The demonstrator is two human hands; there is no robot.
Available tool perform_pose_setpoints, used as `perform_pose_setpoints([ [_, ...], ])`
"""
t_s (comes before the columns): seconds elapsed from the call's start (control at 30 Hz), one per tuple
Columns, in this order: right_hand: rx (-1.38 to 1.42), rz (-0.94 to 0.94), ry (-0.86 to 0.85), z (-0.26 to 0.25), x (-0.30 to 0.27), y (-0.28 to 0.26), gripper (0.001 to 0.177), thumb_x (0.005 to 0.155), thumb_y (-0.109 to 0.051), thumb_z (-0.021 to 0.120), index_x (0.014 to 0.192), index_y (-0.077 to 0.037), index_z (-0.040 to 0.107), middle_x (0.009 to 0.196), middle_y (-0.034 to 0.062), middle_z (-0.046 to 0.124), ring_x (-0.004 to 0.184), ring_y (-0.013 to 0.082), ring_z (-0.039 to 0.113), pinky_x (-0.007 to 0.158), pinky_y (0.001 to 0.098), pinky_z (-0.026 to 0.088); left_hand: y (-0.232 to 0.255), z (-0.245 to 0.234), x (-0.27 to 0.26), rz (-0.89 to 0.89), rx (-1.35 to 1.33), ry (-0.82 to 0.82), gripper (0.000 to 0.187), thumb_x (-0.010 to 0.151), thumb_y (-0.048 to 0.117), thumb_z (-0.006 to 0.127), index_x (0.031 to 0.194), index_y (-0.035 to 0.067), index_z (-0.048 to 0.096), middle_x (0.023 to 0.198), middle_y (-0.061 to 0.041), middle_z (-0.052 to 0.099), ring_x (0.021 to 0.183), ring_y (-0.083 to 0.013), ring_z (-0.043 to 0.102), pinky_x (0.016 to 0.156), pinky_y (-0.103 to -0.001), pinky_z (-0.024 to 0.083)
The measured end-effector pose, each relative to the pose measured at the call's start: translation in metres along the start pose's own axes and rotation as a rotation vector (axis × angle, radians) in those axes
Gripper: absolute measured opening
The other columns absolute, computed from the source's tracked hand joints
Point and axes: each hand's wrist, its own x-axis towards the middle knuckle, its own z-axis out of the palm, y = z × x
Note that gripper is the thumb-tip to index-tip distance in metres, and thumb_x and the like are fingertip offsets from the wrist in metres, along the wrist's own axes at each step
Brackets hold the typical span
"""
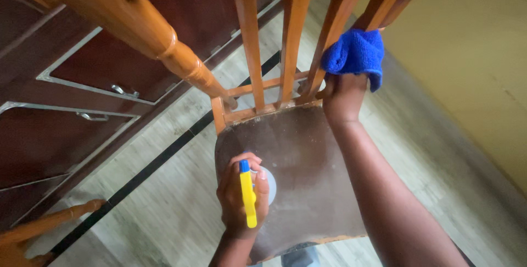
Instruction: The person wipes a wooden chair with a blue cloth while holding a spray bottle in their other hand.
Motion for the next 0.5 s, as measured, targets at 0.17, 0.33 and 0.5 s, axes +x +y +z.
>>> perform_pose_setpoints([
  [0.17, -0.035, 0.076, -0.095, 0.007, -0.019, 0.012, 0.063, 0.081, 0.009, 0.056, 0.142, -0.003, 0.055, 0.148, 0.0267, 0.049, 0.136, 0.0510, 0.043, 0.114, 0.0519, 0.038, 0.000, 0.001, -0.001, 0.073, 0.017, 0.003, 0.014, 0.098, 0.017, 0.060, 0.092, 0.005, 0.055, 0.102, -0.012, 0.067, 0.092, -0.0312, 0.069, 0.083, -0.041, 0.055],
  [0.33, -0.226, 0.033, -0.188, 0.020, -0.034, 0.026, 0.063, 0.080, 0.009, 0.059, 0.141, -0.004, 0.055, 0.146, 0.0286, 0.049, 0.133, 0.0518, 0.043, 0.108, 0.0520, 0.041, 0.004, 0.002, -0.002, 0.062, 0.046, -0.020, 0.013, 0.097, 0.016, 0.059, 0.094, 0.004, 0.056, 0.103, -0.014, 0.067, 0.091, -0.0314, 0.069, 0.083, -0.040, 0.056],
  [0.5, -0.106, 0.251, -0.274, 0.012, -0.041, 0.012, 0.056, 0.090, 0.001, 0.057, 0.145, -0.006, 0.053, 0.141, 0.0242, 0.053, 0.125, 0.0450, 0.052, 0.100, 0.0491, 0.046, 0.007, 0.004, -0.004, 0.052, 0.021, -0.023, 0.013, 0.096, 0.017, 0.061, 0.096, 0.004, 0.057, 0.103, -0.013, 0.067, 0.092, -0.0318, 0.068, 0.084, -0.040, 0.056],
])
